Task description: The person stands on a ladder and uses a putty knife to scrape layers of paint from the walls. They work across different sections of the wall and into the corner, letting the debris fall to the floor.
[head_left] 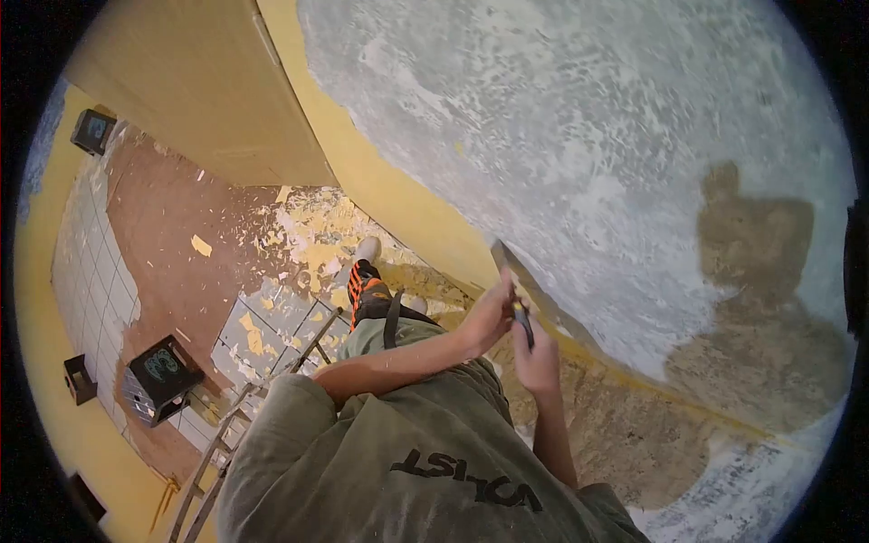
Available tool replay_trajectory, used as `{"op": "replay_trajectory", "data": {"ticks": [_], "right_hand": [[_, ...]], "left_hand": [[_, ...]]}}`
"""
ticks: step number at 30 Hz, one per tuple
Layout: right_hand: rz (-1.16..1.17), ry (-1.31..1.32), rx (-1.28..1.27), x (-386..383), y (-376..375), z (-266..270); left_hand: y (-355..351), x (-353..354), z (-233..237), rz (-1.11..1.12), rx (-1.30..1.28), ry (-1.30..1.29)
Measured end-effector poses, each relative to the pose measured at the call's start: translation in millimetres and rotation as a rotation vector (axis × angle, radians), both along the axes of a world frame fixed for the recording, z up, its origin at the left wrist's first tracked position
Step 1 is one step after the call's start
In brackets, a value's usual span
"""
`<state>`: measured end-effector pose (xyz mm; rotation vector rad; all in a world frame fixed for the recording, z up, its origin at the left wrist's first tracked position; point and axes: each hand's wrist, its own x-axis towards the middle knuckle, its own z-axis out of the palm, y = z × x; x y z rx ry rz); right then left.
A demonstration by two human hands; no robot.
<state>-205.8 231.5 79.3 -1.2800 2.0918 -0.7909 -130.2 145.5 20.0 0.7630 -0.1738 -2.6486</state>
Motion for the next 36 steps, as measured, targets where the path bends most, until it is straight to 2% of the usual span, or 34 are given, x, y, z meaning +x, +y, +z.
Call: {"op": "replay_trajectory", "data": {"ticks": [1,4,6,7,8,9,10,11,14,15,18,20,22,24,26,27,28,29,32,34,35,36], "right_hand": [[-0.028,0.039,0.024,6.3,-13.1,-4.2],[-0.095,0.047,0.091,10.4,-14.1,-28.4],[-0.098,0.102,0.068,13.8,6.3,-41.3],[-0.055,0.111,-0.109,11.5,11.5,-47.2],[-0.043,0.116,-0.107,6.7,13.4,-51.1],[-0.094,0.070,0.054,9.3,9.1,-43.9],[-0.147,0.024,0.215,11.7,4.1,-41.1],[-0.120,0.019,0.135,11.9,-0.2,-54.0],[-0.110,0.056,0.202,23.7,-12.0,-58.3],[-0.119,0.123,0.044,26.4,-9.2,-63.9],[-0.078,0.023,0.022,19.4,5.3,-54.9],[-0.049,0.105,-0.017,20.9,-8.5,-66.4],[-0.056,0.070,0.242,23.2,-31.2,-76.7],[-0.072,0.084,0.312,29.3,-29.0,-73.4],[-0.039,0.125,-0.069,30.7,-16.6,-63.9],[-0.018,0.120,-0.148,30.7,-13.2,-55.5],[0.003,0.130,-0.159,28.7,-24.1,-54.8],[-0.016,0.159,-0.114,32.6,-35.1,-57.8],[-0.019,0.140,0.039,42.1,-44.7,-66.8],[-0.070,0.068,0.014,48.3,-36.6,-63.2],[-0.073,0.108,-0.140,45.4,-23.5,-76.7],[-0.054,0.117,-0.155,45.2,-33.0,-72.1]], "left_hand": [[-4.3,-3.5,-0.5,0.126,0.146,0.110],[-13.5,6.9,-0.1,0.180,0.237,0.151],[-2.6,4.2,-13.9,0.177,0.210,0.160],[0.7,3.7,-15.7,0.084,0.236,0.087],[2.2,1.4,-18.3,-0.002,0.264,0.017],[-0.3,-3.1,-20.3,0.000,0.315,-0.012],[-4.4,-4.0,-27.4,0.010,0.319,-0.010],[-8.1,-2.8,-38.4,0.050,0.275,0.029],[-10.9,2.7,-54.2,0.103,0.227,0.051],[-11.6,6.2,-41.4,0.093,0.233,0.030],[-12.6,2.0,-36.3,0.041,0.136,0.029],[-17.5,-1.3,-36.3,0.132,0.173,-0.044],[-28.2,5.5,-53.8,0.143,0.177,-0.017],[-28.5,11.1,-59.0,0.161,0.229,-0.043],[-15.9,11.9,-54.5,0.113,0.140,0.019],[-13.7,9.7,-42.1,0.085,0.171,-0.015],[-15.5,6.9,-32.5,0.063,0.207,-0.048],[-24.5,7.3,-28.9,0.180,0.141,-0.031],[-44.4,19.8,-67.6,0.170,0.220,-0.081],[-34.9,22.5,-47.4,0.147,0.214,-0.038],[-26.9,21.7,-38.8,0.095,0.141,-0.069],[-26.1,17.7,-34.3,0.054,0.064,-0.095]]}}
